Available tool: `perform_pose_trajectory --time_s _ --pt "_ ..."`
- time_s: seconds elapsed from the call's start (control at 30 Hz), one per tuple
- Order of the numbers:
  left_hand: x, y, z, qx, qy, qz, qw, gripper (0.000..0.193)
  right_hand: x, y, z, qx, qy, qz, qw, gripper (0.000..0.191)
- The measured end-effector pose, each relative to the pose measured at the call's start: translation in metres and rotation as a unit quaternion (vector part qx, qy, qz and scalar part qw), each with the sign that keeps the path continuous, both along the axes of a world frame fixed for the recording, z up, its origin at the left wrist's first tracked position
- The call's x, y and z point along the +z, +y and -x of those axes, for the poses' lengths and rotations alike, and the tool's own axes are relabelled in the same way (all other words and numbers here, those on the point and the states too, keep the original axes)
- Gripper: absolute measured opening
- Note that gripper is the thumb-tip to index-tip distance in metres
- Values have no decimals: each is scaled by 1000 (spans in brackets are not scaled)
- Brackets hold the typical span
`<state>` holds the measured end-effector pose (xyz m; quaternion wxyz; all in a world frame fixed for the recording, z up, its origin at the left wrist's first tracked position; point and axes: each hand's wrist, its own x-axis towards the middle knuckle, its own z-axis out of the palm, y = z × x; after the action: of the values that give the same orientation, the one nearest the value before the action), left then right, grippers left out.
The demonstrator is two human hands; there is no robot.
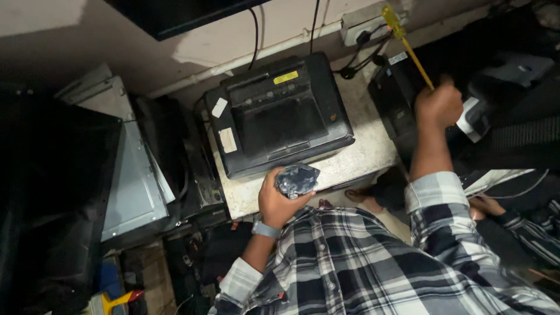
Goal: The person uses a yellow screwdriver to remove screws from a small black electronic component, then flips a printer over to access its underside and continues unscrewing parts. The person handles the component and printer repeatedly while working in a cluttered electronics workspace.
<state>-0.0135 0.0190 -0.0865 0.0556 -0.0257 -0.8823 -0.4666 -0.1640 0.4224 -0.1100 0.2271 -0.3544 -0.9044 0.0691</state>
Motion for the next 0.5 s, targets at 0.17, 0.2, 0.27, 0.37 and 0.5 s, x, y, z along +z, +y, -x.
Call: perform_pose_trajectory --time_s 0.17,0.2,0.27,0.37,0.5 --pt "-14 -16 -29 2 12 -185 983 81 0 -12 -21 92 64 38 993 18" --pt "-19 -20 -36 4 -3 -246 969 83 0 -17 -29 112 71 55 990 17" --pt "-30 -35 -52 21 47 -271 961 76 -2 -32 -48 172 70 63 981 23" --pt "-56 -55 -74 56 67 -377 922 69 -4 -58 -70 226 18 107 968 39" --pt "-105 -60 -107 184 22 -631 753 66 -11 -86 -97 386 -57 278 878 32"
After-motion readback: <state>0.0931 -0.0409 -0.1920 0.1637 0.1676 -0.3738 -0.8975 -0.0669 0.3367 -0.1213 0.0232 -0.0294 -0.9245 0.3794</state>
